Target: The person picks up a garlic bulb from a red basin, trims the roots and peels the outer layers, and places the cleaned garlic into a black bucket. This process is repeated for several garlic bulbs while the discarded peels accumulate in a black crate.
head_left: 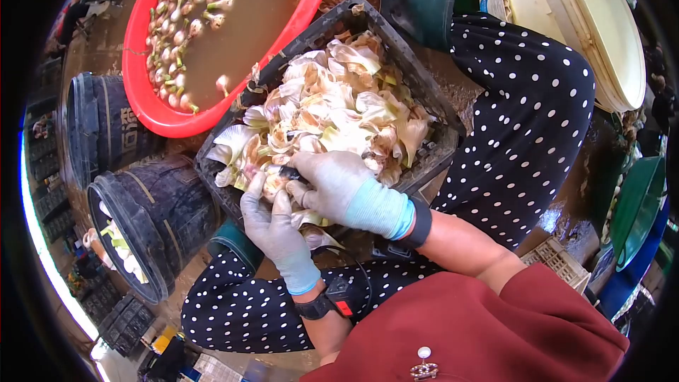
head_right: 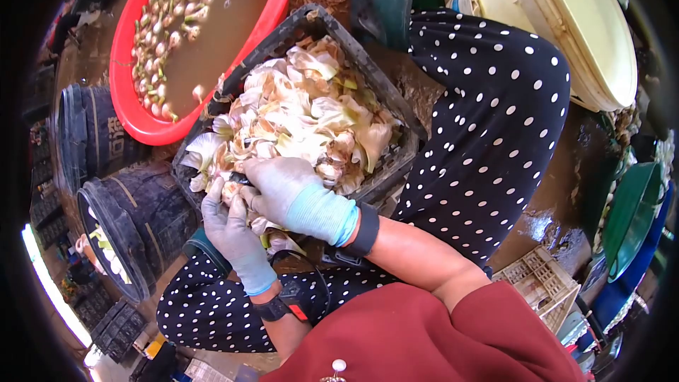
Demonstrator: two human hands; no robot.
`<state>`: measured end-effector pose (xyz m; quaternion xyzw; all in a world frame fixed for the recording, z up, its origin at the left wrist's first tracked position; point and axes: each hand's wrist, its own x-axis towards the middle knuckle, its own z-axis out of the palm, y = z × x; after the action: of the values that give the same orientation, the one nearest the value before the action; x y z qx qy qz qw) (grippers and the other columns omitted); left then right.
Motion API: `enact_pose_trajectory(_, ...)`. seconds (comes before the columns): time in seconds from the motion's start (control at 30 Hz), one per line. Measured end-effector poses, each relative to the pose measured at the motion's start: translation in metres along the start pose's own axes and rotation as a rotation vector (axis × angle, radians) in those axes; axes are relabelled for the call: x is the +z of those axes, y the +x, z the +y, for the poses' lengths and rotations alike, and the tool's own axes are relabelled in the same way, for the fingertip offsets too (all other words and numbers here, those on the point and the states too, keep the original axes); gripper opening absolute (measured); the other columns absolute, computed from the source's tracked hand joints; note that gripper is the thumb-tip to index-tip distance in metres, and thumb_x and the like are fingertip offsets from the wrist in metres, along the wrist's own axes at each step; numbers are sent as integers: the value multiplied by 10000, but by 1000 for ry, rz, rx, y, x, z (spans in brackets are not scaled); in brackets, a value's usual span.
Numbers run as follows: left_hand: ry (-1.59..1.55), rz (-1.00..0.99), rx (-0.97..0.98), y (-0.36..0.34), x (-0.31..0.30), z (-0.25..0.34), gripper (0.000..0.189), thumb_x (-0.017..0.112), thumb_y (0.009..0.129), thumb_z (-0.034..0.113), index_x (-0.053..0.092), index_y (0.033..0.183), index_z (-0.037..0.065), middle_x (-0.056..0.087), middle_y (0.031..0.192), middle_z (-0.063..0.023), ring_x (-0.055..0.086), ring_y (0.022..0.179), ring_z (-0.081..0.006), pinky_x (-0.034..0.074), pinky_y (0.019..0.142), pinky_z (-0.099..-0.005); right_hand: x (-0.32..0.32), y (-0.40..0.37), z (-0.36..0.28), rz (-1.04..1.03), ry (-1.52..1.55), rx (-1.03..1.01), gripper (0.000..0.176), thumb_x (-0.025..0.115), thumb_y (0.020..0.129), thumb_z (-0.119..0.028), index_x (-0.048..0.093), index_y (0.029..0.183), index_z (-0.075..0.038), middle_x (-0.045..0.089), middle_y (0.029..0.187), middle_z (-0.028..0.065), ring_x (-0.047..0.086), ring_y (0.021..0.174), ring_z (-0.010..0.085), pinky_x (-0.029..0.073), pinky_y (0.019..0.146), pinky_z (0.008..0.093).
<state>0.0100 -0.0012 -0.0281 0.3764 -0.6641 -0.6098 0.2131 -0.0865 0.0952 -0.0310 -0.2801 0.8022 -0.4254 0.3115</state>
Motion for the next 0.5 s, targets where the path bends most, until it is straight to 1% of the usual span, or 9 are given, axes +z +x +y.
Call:
enact_pose_trajectory(0.07,173,-6,38,-3,-3,-4,372,534,797,-119,535,1166,-71,549,1168,-111,540,1042,-159,444,905,-274,7,-2,-1,61,-42,-23,261,629,807,-288,575,859,-38,623,751,175,624,688,369,501,617,439)
enact_pose_trajectory(0.17,85,-42,4,-5,-9,-4,354,535,803,-112,540,1155,-75,551,1163,-110,544,1039,-159,439,920,-279,10,-1,-2,146,-79,-64,224,631,781,-244,566,814,-32,613,699,174,629,677,362,500,607,445)
enact_pose_trajectory(0.23,99,-57,20,-3,-15,-3,370,542,821,-85,516,1190,-73,547,1168,-112,547,1048,-172,437,941,-296,7,5,-2,123,-52,20,195,615,787,-214,572,815,-26,615,692,184,632,679,363,504,618,445)
enact_pose_trajectory(0.3,-254,-101,-51,-4,-21,0,401,551,845,-38,477,1239,-68,540,1182,-117,548,1069,-198,435,966,-323,7,15,13,250,37,60,177,592,799,-191,592,883,-35,618,707,201,628,674,375,506,632,448)
enact_pose_trajectory(0.33,-336,-133,-39,-4,-24,1,414,559,876,21,449,1267,-62,534,1186,-131,562,1063,-222,466,946,-337,3,20,23,332,-33,115,176,590,803,-192,596,894,-42,620,716,194,628,681,370,506,639,443)
enact_pose_trajectory(0.37,-343,-135,-20,-4,-29,3,414,559,876,21,449,1267,-62,534,1186,-131,562,1063,-222,466,946,-337,-3,21,24,417,-100,172,175,588,808,-194,600,906,-49,623,725,188,629,689,366,507,646,437)
enact_pose_trajectory(0.4,-450,-193,-78,-5,-33,5,408,560,882,33,450,1262,-68,535,1185,-138,571,1052,-227,481,927,-337,-8,16,23,432,-104,155,175,588,808,-194,600,906,-49,623,725,188,629,689,366,507,646,437)
enact_pose_trajectory(0.47,-568,-321,-145,-3,-37,8,424,553,906,83,436,1287,-64,533,1187,-158,593,1017,-235,523,866,-335,-18,4,12,328,38,-29,240,592,817,-209,612,978,-32,638,805,197,636,778,359,509,708,418)
enact_pose_trajectory(0.5,-570,-324,-136,-4,-37,8,424,553,906,83,436,1287,-64,533,1187,-158,593,1017,-235,523,866,-335,-16,-2,10,206,117,-120,322,608,829,-241,607,1065,-21,642,893,210,630,871,358,501,775,401)
